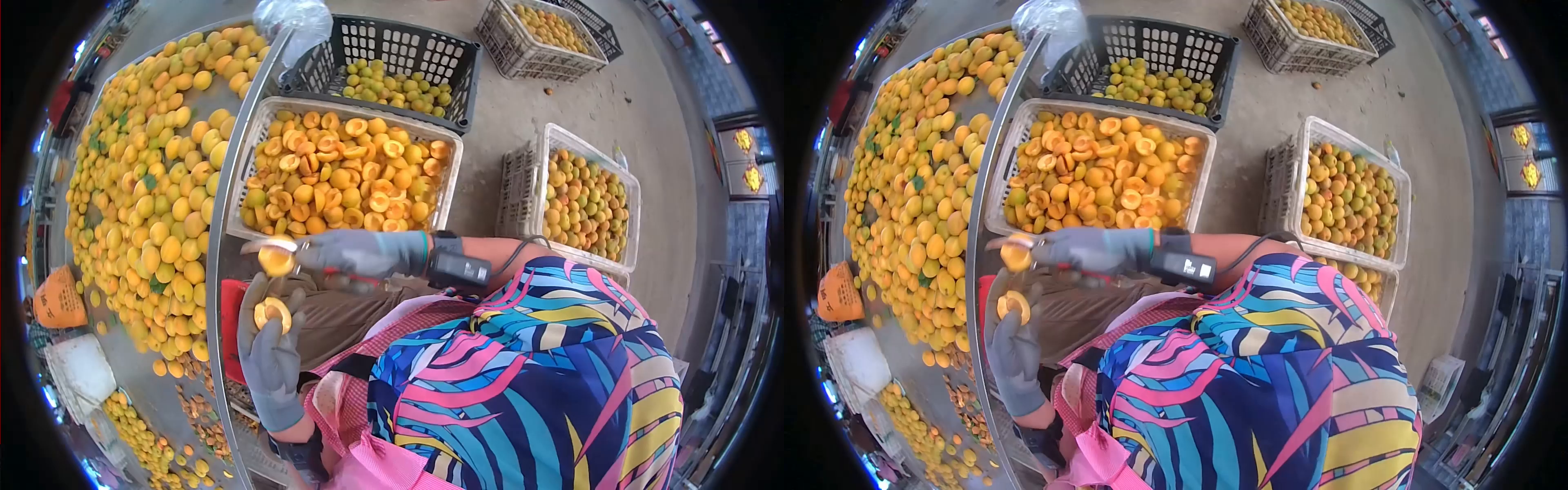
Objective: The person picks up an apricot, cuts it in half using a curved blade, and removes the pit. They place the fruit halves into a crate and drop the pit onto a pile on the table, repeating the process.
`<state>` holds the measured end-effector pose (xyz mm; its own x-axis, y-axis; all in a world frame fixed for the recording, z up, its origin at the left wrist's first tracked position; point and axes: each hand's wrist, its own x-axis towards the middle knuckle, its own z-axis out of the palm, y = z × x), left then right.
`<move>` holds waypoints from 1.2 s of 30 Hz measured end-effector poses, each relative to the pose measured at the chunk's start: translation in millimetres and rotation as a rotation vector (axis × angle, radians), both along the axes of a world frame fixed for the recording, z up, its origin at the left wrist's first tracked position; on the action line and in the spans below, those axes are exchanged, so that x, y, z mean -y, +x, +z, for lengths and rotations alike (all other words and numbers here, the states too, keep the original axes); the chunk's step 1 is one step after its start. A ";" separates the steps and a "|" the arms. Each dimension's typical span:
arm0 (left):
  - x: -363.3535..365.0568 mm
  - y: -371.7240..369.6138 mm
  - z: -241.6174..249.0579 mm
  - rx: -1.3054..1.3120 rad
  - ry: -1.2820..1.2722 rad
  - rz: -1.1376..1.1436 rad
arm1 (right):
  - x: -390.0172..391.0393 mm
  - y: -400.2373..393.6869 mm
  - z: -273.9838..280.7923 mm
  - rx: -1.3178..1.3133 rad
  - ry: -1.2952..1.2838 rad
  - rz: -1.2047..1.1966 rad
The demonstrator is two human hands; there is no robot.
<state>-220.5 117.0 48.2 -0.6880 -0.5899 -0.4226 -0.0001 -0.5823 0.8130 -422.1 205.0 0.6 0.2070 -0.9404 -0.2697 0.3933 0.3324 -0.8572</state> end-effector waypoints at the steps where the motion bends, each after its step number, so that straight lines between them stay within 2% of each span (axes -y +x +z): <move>1: -0.7 -3.3 -2.4 0.008 0.001 -0.010 | -7.1 -7.3 -13.0 0.067 0.065 -0.015; 3: -2.1 -6.8 -6.0 -0.040 0.050 -0.022 | -23.1 -15.8 -36.9 0.142 0.134 -0.037; 5: -3.4 -2.6 -7.9 -0.034 0.073 -0.012 | -37.6 -19.5 -60.0 -0.230 0.359 -0.324; 7: 0.1 -4.2 -12.9 -0.082 0.092 -0.027 | -54.4 -42.0 -91.1 -0.191 0.548 -0.488; 9: -3.8 1.1 -13.6 -0.057 0.081 0.001 | -74.4 -52.1 -107.8 -0.242 0.550 -0.588; 14: -15.0 -1.9 -22.7 -0.046 0.084 0.113 | -68.1 -86.8 -117.7 -0.333 0.584 -0.601; 17: -9.8 8.7 -27.5 -0.074 0.110 0.076 | -57.8 -99.3 -122.6 -0.394 0.596 -0.552; 19: -6.2 16.7 -29.4 -0.117 0.176 0.096 | -52.4 -99.6 -121.7 -0.691 0.659 -0.547; 21: -9.6 16.8 -30.6 -0.136 0.190 0.123 | -52.0 -92.8 -116.4 -0.673 0.656 -0.558; 23: -10.7 17.6 -32.8 -0.153 0.200 0.151 | -45.2 -78.6 -107.0 -0.563 0.597 -0.680; 25: -12.8 15.2 -43.3 -0.151 0.205 0.152 | -34.0 -65.0 -91.1 -0.470 0.581 -0.643; 27: -15.1 7.0 -50.2 -0.138 0.210 0.211 | -18.6 -48.5 -69.8 -0.260 0.321 -0.743; 29: -14.2 3.7 -62.6 -0.125 0.243 0.214 | -2.3 -29.9 -41.3 -0.205 0.231 -0.721; 31: -14.4 0.1 -58.1 -0.086 0.210 0.236 | 14.8 -8.8 -12.1 -0.055 0.022 -0.757; 33: -17.1 1.1 -56.6 -0.043 0.187 0.262 | 30.4 13.2 16.3 -0.058 -0.061 -0.713; 36: -20.5 0.8 -62.1 -0.091 0.162 0.304 | 48.5 43.5 46.6 -0.088 -0.260 -0.783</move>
<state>-219.7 137.5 -13.9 -0.5306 -0.7036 -0.4727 0.2611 -0.6662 0.6985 -378.6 156.5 47.2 -0.5450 -0.8384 -0.0085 0.3561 -0.2223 -0.9076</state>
